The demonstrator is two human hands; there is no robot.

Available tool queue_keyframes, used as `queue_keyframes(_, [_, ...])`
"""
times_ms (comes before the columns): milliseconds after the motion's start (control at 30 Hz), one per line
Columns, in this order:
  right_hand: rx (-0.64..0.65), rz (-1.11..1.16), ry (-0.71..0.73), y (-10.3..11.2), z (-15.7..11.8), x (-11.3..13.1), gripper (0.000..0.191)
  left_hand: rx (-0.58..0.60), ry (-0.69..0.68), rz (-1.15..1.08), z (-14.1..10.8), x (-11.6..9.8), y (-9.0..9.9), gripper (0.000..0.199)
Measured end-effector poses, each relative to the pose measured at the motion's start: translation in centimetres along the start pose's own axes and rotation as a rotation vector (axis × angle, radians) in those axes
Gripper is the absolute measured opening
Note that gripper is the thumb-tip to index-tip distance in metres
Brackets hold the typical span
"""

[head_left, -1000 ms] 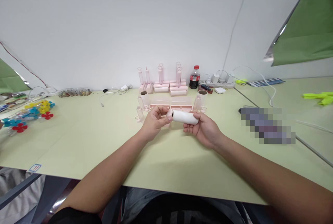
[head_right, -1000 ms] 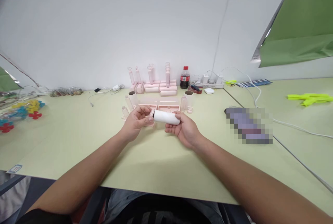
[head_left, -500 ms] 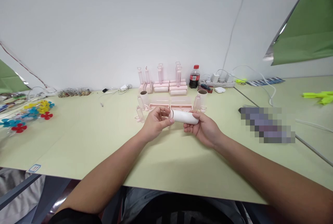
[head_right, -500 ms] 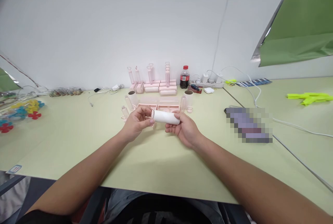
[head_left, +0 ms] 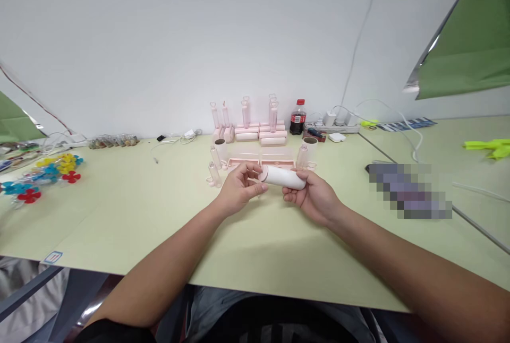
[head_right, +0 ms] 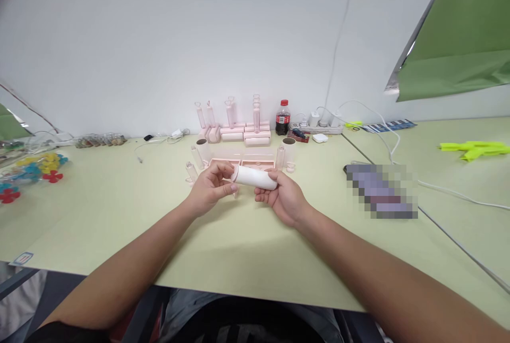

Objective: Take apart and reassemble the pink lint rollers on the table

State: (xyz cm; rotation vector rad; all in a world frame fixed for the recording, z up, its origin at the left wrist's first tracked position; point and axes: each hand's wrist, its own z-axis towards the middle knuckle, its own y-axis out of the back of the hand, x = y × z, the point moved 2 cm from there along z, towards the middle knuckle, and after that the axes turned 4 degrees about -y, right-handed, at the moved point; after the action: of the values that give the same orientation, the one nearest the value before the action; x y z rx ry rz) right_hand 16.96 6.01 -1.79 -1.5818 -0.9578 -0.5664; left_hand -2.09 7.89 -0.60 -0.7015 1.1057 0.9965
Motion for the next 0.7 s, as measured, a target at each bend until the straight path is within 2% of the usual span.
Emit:
queue_keyframes(100, [-0.025, 0.041, -0.014, -0.2, -0.1, 0.4, 0.023, 0.013, 0.003, 0.110, -0.3, 0.3, 0.2, 0.044])
queue_keyframes(167, [-0.035, 0.058, -0.009, -0.3, -0.1, 0.6, 0.026, -0.023, -0.019, 0.219, -0.5, 0.4, 0.2, 0.056])
queue_keyframes(233, [-0.047, 0.070, -0.001, -0.3, -0.2, 0.7, 0.026, -0.109, -0.111, 0.331, -0.7, 0.2, 0.1, 0.065])
queue_keyframes(333, [-0.075, 0.083, 0.007, -0.3, -0.3, 0.7, 0.026, -0.239, -0.302, 0.461, -1.1, -0.3, -0.4, 0.068])
queue_keyframes(367, [-0.077, 0.084, 0.007, -0.3, -0.4, 0.6, 0.027, -0.212, -0.337, 0.489, -1.2, -0.5, -0.6, 0.067])
queue_keyframes(500, [-0.072, 0.074, 0.004, -0.5, -0.7, 0.6, 0.027, 0.114, -0.338, 0.560, -1.4, -1.0, -1.6, 0.063])
queue_keyframes(533, [-0.076, 0.067, 0.004, -0.5, -0.7, 0.7, 0.025, 0.155, -0.327, 0.576, -1.4, -1.1, -1.5, 0.063])
queue_keyframes(633, [-0.074, 0.043, 0.016, -0.4, -0.7, 0.7, 0.022, 0.106, -0.303, 0.686, -1.0, -1.4, -0.8, 0.061])
queue_keyframes(700, [-0.068, 0.031, 0.032, -0.3, -0.6, 0.8, 0.022, 0.054, -0.261, 0.838, -0.6, -1.5, 0.0, 0.056])
